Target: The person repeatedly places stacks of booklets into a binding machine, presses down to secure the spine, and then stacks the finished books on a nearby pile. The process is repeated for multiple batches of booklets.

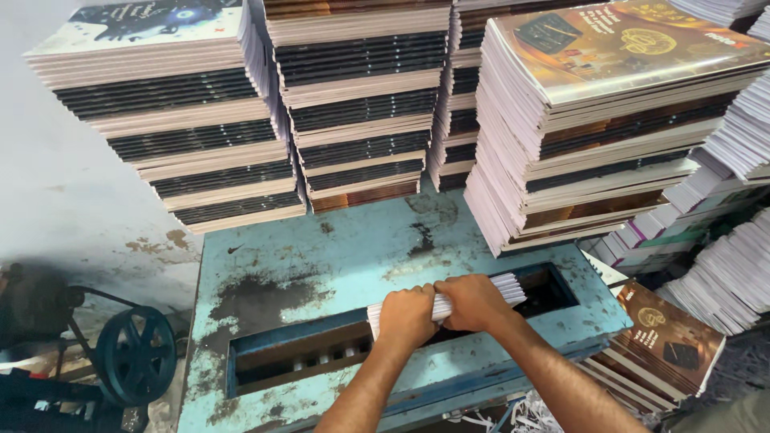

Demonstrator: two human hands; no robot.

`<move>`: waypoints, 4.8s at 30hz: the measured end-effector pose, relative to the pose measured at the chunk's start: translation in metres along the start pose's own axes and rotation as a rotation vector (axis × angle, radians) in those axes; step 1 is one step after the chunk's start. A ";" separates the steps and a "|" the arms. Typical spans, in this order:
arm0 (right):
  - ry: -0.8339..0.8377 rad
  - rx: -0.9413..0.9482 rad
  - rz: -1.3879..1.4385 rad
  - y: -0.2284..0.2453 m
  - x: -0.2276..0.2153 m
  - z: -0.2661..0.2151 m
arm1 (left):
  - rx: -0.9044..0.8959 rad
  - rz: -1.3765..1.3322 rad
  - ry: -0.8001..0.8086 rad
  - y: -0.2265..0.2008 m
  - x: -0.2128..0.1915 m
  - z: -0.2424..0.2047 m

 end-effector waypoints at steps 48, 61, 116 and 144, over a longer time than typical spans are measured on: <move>0.007 0.027 -0.015 0.002 -0.002 -0.001 | 0.020 -0.015 -0.056 -0.002 -0.002 0.000; -0.023 0.020 -0.053 0.002 0.004 0.001 | 0.014 -0.024 0.008 0.006 0.007 0.002; 0.147 0.039 -0.160 -0.032 -0.009 -0.005 | 0.039 -0.007 0.018 0.005 0.004 0.001; 0.033 0.038 -0.063 -0.037 -0.006 -0.008 | -0.133 0.070 0.003 0.029 -0.013 -0.016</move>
Point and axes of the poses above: each hand's wrist, its own z-axis towards the middle knuckle, its own x-axis out of the palm, y = z × x, the point moved 5 cm from there along z, towards the middle knuckle, and after that the axes turned 9 degrees about -y, right-handed, at the moved point
